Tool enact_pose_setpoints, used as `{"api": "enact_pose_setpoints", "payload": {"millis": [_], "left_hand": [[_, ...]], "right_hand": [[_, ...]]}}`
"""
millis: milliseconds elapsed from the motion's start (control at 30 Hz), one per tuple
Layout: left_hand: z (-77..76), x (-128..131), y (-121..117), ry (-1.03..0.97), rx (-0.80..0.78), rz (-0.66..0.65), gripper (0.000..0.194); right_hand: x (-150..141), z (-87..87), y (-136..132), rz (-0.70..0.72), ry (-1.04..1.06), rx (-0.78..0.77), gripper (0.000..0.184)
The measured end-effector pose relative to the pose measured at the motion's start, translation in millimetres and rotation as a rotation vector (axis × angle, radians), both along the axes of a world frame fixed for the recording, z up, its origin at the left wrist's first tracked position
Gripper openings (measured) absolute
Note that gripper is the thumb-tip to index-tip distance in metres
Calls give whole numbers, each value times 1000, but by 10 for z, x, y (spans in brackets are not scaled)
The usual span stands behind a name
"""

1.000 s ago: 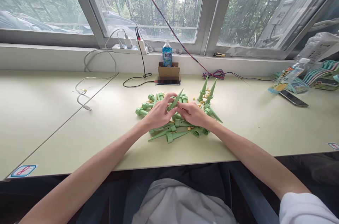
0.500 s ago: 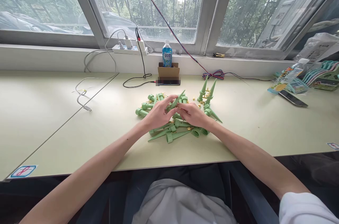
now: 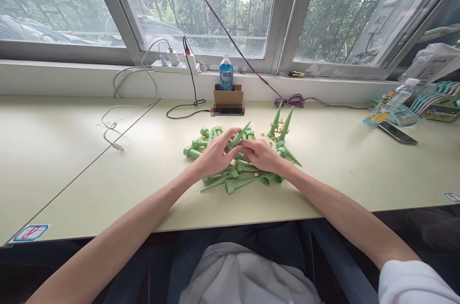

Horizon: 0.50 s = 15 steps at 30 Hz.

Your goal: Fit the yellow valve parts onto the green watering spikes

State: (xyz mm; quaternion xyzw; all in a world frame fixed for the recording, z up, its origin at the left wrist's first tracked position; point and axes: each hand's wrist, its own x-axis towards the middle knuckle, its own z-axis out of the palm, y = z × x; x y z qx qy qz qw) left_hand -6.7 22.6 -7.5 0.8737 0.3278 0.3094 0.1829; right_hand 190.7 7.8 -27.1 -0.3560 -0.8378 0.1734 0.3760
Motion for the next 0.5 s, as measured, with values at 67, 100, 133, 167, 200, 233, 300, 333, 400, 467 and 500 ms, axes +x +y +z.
{"api": "enact_pose_setpoints", "payload": {"millis": [67,100,133,167,200,233,300,333,400,467,500], "left_hand": [[22,8,-13,14,5,11,34],[32,12,-18,17,4,14,33],[40,16,-22,17,1,13,31],[47,21,-25,15,-3,9,29],[52,24,-27,13,-8,3,27],[55,27,-28,10,-12,-4,24],[57,30,-27,5,-23,-15,21],[57,29,-25,1,-33,-20,20],[56,23,-20,-9,-61,-31,21],[59,13,-14,-14,-117,-48,23],[62,7,-11,-17,-153,-59,25]], "right_hand": [[-4,-10,2,2,-1,8,23],[-6,-14,3,1,-3,12,23],[-7,-18,5,1,-4,16,24],[-7,-21,7,4,-4,20,24],[-7,-23,10,9,-2,26,23],[-6,-24,12,17,0,33,23],[-5,-26,16,30,-1,44,22],[-5,-28,17,30,-5,48,21],[-6,-30,17,23,-16,50,21],[-8,-30,14,20,-25,44,21],[-8,-29,11,21,-26,41,22]]}}
